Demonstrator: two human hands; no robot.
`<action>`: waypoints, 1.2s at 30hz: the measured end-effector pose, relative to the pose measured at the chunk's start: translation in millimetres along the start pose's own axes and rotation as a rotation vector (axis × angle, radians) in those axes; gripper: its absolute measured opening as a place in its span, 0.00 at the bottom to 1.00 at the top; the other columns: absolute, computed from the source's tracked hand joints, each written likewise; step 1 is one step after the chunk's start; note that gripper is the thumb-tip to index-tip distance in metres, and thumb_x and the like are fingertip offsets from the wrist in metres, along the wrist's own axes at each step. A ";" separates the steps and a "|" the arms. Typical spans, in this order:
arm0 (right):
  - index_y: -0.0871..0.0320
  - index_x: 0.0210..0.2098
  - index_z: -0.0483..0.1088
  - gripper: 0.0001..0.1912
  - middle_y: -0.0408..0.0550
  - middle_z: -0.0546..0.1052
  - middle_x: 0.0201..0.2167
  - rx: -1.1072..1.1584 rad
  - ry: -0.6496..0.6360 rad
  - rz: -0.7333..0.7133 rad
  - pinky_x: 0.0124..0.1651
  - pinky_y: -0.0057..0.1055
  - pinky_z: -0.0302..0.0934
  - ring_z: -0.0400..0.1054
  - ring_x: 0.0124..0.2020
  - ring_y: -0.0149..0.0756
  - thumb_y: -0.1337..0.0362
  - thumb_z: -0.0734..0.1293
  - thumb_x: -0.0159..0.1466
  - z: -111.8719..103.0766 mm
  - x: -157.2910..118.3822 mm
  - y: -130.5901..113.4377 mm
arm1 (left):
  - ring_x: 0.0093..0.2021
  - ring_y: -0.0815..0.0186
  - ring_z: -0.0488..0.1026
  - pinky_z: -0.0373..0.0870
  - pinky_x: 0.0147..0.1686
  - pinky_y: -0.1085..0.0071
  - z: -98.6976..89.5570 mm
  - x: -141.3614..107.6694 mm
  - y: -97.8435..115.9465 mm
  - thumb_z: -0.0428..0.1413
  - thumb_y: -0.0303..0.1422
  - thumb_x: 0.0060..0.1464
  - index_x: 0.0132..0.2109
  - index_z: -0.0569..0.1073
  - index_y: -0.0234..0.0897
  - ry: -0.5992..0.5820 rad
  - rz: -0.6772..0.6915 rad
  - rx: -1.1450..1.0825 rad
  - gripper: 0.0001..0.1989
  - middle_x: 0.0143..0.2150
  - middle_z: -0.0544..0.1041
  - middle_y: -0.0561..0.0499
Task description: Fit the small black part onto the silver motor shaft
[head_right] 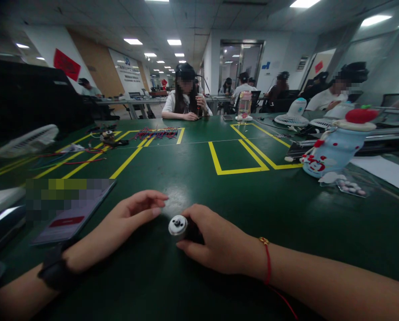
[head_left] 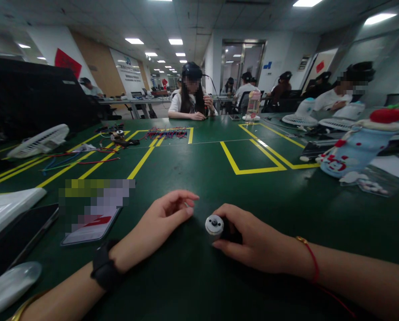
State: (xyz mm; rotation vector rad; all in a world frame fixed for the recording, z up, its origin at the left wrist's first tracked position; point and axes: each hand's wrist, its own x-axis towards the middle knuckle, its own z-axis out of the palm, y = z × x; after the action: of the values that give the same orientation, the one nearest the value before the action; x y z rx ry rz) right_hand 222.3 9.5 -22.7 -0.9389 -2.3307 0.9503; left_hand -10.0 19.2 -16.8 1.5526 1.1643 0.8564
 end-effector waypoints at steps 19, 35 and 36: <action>0.57 0.47 0.65 0.16 0.48 0.70 0.42 -0.002 0.005 -0.011 0.40 0.32 0.60 0.64 0.38 0.35 0.65 0.68 0.59 0.9 -0.6 0.1 | 0.36 0.64 0.69 0.65 0.35 0.70 0.9 -9.1 6.8 0.57 0.37 0.57 0.39 0.80 0.43 -0.043 0.188 0.254 0.07 0.35 0.71 0.52; 0.58 0.46 0.64 0.16 0.47 0.70 0.41 -0.029 0.000 -0.003 0.40 0.31 0.60 0.63 0.37 0.34 0.65 0.68 0.59 1.5 -1.0 2.3 | 0.40 0.63 0.69 0.63 0.40 0.69 -8.4 -2.0 -6.7 0.59 0.36 0.55 0.43 0.80 0.47 -0.283 0.225 0.543 0.08 0.37 0.72 0.53; 0.58 0.47 0.64 0.16 0.47 0.70 0.41 -0.024 0.000 -0.001 0.40 0.31 0.60 0.63 0.37 0.34 0.65 0.68 0.59 1.3 -1.0 2.1 | 0.40 0.63 0.69 0.64 0.40 0.69 -8.9 -2.3 -5.7 0.58 0.36 0.56 0.44 0.79 0.47 -0.265 0.205 0.514 0.09 0.38 0.73 0.52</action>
State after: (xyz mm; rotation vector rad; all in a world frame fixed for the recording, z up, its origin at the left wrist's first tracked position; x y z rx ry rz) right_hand 223.1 9.4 -25.2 -0.9469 -2.3471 0.9246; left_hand -20.4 19.9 -19.8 2.1619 1.0915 0.4722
